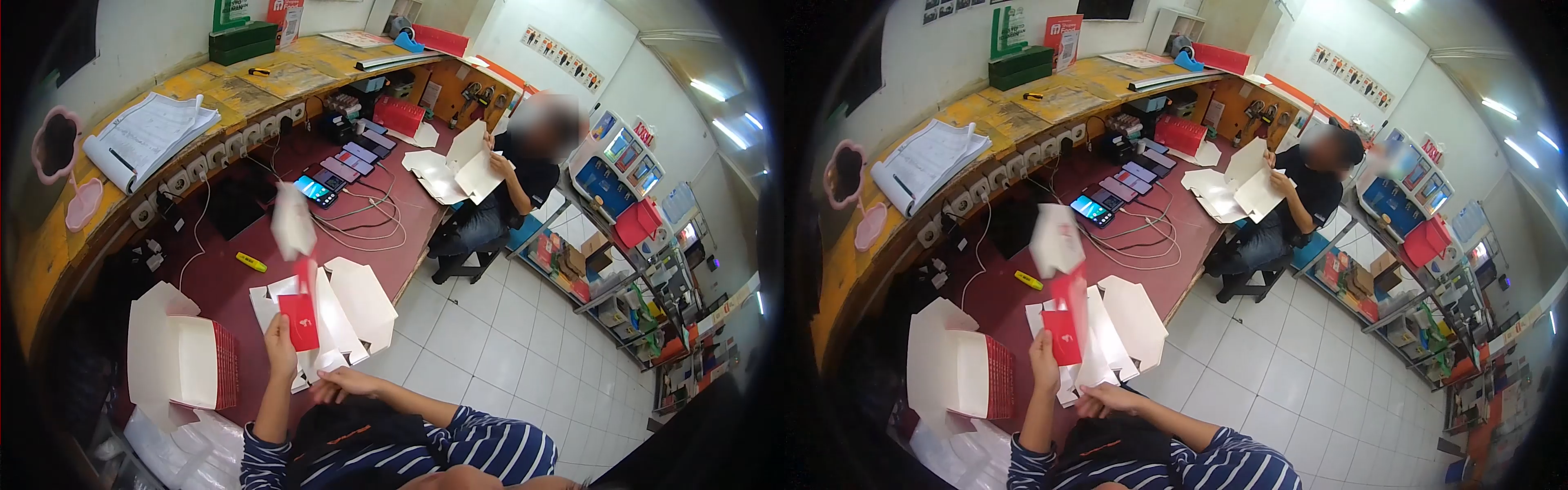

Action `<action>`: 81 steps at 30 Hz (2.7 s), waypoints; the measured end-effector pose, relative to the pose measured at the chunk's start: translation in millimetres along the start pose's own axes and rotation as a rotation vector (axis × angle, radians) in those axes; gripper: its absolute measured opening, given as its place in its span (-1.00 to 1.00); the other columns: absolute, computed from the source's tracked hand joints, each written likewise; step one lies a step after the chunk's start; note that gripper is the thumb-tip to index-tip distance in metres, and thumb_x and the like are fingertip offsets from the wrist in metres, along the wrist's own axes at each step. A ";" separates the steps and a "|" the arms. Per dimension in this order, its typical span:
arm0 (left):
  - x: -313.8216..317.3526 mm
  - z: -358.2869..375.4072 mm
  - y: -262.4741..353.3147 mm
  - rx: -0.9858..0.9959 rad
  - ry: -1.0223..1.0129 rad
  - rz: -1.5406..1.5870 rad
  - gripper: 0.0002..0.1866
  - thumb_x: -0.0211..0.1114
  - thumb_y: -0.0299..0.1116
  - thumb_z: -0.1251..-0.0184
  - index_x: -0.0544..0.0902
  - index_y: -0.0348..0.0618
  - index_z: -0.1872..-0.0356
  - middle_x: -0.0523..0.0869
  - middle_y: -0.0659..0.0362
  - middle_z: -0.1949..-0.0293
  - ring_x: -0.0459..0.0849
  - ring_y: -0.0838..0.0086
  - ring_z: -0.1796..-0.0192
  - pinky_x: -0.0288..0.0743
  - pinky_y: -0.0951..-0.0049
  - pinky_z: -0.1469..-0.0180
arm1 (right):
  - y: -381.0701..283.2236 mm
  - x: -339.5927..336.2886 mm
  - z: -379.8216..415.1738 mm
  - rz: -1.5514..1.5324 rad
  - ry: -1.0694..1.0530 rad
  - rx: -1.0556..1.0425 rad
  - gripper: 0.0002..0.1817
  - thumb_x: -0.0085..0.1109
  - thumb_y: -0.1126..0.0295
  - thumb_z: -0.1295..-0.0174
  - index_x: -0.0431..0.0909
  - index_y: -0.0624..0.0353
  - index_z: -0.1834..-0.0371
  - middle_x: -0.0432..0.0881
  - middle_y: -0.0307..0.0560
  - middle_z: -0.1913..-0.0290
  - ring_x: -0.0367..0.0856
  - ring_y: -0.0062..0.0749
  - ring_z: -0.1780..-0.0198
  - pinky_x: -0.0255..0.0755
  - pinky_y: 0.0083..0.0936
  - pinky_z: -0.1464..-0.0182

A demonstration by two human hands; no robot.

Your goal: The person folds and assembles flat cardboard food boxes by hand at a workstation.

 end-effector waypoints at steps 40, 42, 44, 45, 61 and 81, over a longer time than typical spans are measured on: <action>61.9 36.5 97.5 -0.139 -0.221 1.055 -0.45 -0.32 0.13 -0.23 0.40 -0.19 0.33 0.47 0.09 0.16 0.36 0.28 -0.01 0.11 0.26 -0.11 | -153.3 -38.5 126.6 -0.356 0.670 -1.251 -0.75 0.18 0.69 0.11 0.50 0.28 0.29 0.57 -0.15 0.30 0.52 -0.51 0.24 0.39 -0.58 0.15; 44.5 42.0 97.5 0.167 -0.016 0.491 -0.45 -0.39 0.08 -0.25 0.41 -0.20 0.29 0.40 0.09 0.07 0.30 0.32 -0.04 0.06 0.30 -0.12 | -155.9 -41.9 123.5 -0.504 0.620 -1.282 -0.74 0.15 0.72 0.10 0.49 0.27 0.28 0.57 -0.14 0.28 0.52 -0.50 0.21 0.39 -0.56 0.13; 49.0 61.0 110.5 0.411 0.119 0.136 -0.46 -0.40 0.07 -0.26 0.40 -0.19 0.28 0.35 0.08 0.03 0.28 0.38 -0.05 0.03 0.37 -0.11 | -157.5 -42.8 125.3 -0.672 0.642 -1.298 -0.71 0.11 0.74 0.08 0.46 0.26 0.25 0.55 -0.11 0.22 0.50 -0.48 0.16 0.40 -0.55 0.12; 54.9 62.4 97.6 0.310 0.119 0.332 -0.47 -0.38 0.06 -0.26 0.40 -0.20 0.28 0.37 0.07 0.05 0.30 0.39 -0.03 0.08 0.38 -0.08 | -161.2 -43.0 127.2 -0.674 0.642 -1.300 -0.71 0.11 0.74 0.08 0.46 0.26 0.25 0.55 -0.11 0.22 0.50 -0.48 0.16 0.40 -0.55 0.12; 25.1 52.6 96.8 0.255 0.109 0.456 -0.70 0.10 -0.33 -0.19 0.44 -0.28 0.11 0.54 0.16 0.15 0.48 0.52 0.09 0.28 0.47 0.00 | -142.9 -5.9 103.6 -0.037 0.768 -1.078 -0.63 0.25 0.62 0.18 0.44 0.27 0.22 0.53 -0.14 0.23 0.50 -0.46 0.21 0.39 -0.57 0.17; -25.0 53.8 74.5 0.046 -0.258 0.671 -0.44 0.05 -0.01 -0.15 0.35 -0.29 -0.01 0.48 0.12 0.03 0.40 0.36 -0.04 0.24 0.25 -0.09 | -154.9 -66.0 80.2 -0.572 0.345 -0.779 -0.72 -0.10 0.33 -0.21 0.39 0.31 0.13 0.54 -0.13 0.22 0.52 -0.55 0.22 0.39 -0.57 0.10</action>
Point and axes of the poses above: each hand's wrist, its own z-axis away from the middle knuckle, its own x-axis out of the palm, y = z × x, the point moved 10 cm from there along -z, towards the middle knuckle
